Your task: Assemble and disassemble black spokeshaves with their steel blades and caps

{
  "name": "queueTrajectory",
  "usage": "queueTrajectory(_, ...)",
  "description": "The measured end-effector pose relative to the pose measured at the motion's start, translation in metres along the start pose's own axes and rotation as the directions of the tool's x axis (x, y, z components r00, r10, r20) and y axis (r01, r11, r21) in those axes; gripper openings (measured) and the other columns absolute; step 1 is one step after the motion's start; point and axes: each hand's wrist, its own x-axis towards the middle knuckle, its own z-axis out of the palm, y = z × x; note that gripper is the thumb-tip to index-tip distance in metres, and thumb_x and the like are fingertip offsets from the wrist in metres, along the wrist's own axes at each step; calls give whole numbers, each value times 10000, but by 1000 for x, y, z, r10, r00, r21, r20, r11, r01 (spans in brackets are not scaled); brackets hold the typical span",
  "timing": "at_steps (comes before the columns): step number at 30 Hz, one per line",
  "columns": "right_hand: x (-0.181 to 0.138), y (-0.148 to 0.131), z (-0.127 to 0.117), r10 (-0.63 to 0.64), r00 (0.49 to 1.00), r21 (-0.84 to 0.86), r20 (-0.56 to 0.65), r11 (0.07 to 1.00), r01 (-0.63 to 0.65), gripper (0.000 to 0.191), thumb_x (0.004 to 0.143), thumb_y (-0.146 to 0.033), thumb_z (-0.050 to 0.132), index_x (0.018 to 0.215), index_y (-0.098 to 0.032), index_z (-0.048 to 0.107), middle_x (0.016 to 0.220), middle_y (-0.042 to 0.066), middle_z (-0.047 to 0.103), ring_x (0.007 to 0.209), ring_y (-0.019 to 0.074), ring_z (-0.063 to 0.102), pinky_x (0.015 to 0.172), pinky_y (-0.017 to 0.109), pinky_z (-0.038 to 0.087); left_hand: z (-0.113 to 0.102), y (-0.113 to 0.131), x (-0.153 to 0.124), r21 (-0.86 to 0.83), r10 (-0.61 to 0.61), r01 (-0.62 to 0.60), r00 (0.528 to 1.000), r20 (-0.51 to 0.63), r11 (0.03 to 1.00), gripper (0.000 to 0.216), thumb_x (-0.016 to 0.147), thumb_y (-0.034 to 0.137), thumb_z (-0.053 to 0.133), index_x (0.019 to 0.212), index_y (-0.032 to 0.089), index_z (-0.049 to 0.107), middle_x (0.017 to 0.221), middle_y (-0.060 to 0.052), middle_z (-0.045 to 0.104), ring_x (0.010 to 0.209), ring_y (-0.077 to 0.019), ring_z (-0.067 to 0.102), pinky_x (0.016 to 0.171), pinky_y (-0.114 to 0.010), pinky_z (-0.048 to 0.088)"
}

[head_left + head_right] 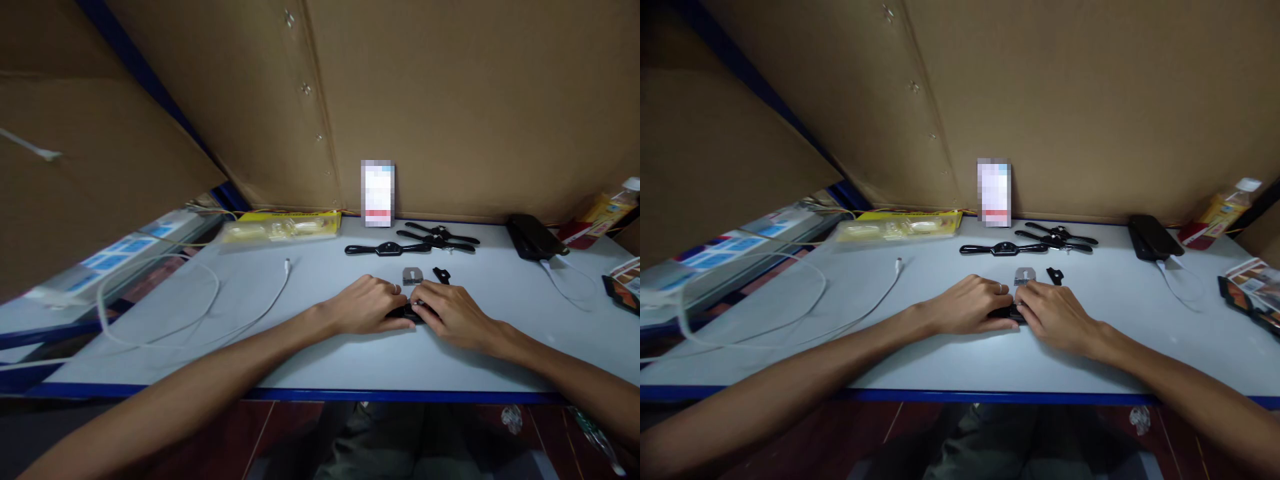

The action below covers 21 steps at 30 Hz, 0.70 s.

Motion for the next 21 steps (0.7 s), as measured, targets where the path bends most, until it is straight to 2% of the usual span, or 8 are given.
queueTrajectory(5,2,2,-1,111,994,99,14,989,-112,116,944,-300,553,860,-221,542,787,6,630,660,159,540,610,310,353,0,0,0,7,-8,8,1000,23,1000,544,989,641,395,917,186,686,762,-56,689,601,-172,601,523,-294,293)
queueTrajectory(7,3,6,-1,151,988,121,21,981,-153,95,920,-311,594,920,-227,549,735,-11,608,639,161,526,600,310,345,0,1,0,14,-6,6,1000,22,1000,547,989,641,396,900,182,681,751,-54,683,591,-167,594,517,-299,270)
queueTrajectory(10,5,13,-1,185,981,132,59,973,-191,163,905,-325,628,1023,-233,563,674,-34,576,608,159,497,594,310,336,0,0,0,18,3,-3,1000,12,1000,545,988,641,398,893,182,678,746,-50,680,593,-163,599,514,-312,247)
queueTrajectory(13,8,16,-1,166,982,169,94,969,-180,102,901,-312,635,911,-232,573,623,-48,538,574,143,462,589,302,324,0,0,0,25,2,-3,1000,15,1000,535,984,641,411,906,183,677,767,-47,687,608,-167,611,512,-316,239)
queueTrajectory(16,10,16,-1,159,985,237,62,957,-169,185,908,-290,608,769,-223,506,594,-54,484,560,129,423,579,291,308,0,1,0,52,9,-10,1000,21,999,529,985,630,423,898,171,671,771,-49,684,608,-165,608,512,-305,240)
queueTrajectory(21,13,26,-5,223,974,359,-44,913,-193,246,937,-358,535,741,-215,494,623,-43,468,604,135,431,594,283,324,0,1,1,98,44,-46,999,23,994,542,1000,619,391,833,166,637,746,-45,669,643,-174,613,509,-299,240)
